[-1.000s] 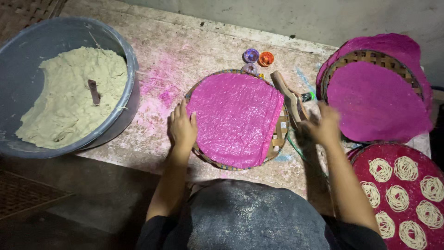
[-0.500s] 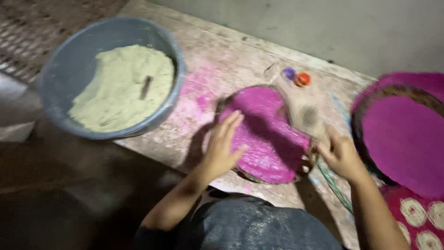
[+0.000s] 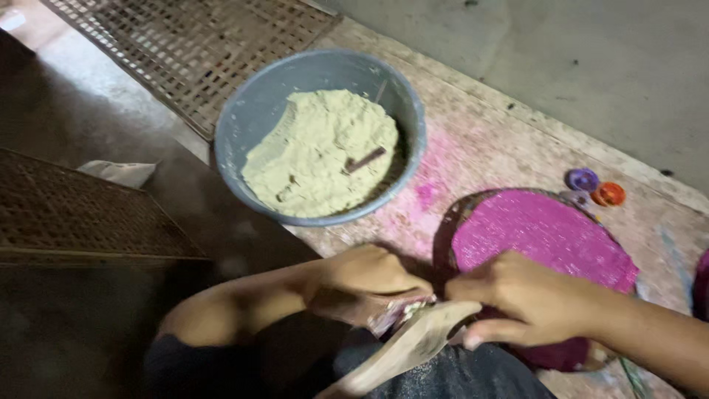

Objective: The person scoops pale dough from a large basin into a wooden hand press, squeezes the press to extrude noodle strands onto round pink trays, and repeats the cycle, accumulating nests of extruded noodles on the trays.

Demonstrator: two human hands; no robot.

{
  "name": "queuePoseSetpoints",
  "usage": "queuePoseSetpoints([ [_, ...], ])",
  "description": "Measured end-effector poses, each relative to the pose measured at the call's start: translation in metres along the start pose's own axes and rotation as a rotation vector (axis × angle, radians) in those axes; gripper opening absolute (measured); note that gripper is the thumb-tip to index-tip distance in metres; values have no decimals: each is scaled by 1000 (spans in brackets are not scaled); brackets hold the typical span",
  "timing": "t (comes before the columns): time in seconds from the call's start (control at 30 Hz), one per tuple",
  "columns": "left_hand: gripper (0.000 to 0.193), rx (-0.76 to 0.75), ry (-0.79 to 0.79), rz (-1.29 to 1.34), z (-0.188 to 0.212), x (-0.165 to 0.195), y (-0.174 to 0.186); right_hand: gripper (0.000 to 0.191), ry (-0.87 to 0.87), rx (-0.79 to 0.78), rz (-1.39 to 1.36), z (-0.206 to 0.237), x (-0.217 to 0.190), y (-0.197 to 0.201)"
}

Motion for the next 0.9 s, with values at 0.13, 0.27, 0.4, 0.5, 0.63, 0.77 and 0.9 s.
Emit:
queuePoseSetpoints([
  [0.13,46,91,-64,-13,67,13,20,38,-144,-2,-390,-38,10,-8],
  [0.27,43,266,-68,125,132,-5,63,31,-40,146,-190,-39,16,4],
  [0.4,41,368,-1,547,165,-61,106,26,97,215,654,-32,29,27],
  [0.5,39,276,34,703,159,-102,86,20,168,101,1249,-38,48,47],
  [0.63,37,299,133,835,100,-147,53,27,211,226,1323,-54,74,67],
  [0.77,31,780,245,887,67,-182,54,45,-135,627,992,-69,97,54],
  [0.9,30,913,191,837,70,-206,50,56,-204,736,151,-80,120,27],
])
Point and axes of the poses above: each hand's wrist, its own z-axis away from the middle knuckle, its own y-axis out of the back of the hand, x = y × z, the point moved 2 cm from there along -z, towards the middle knuckle, and after that the axes turned 12 degrees about y, right-handed, at the moved point
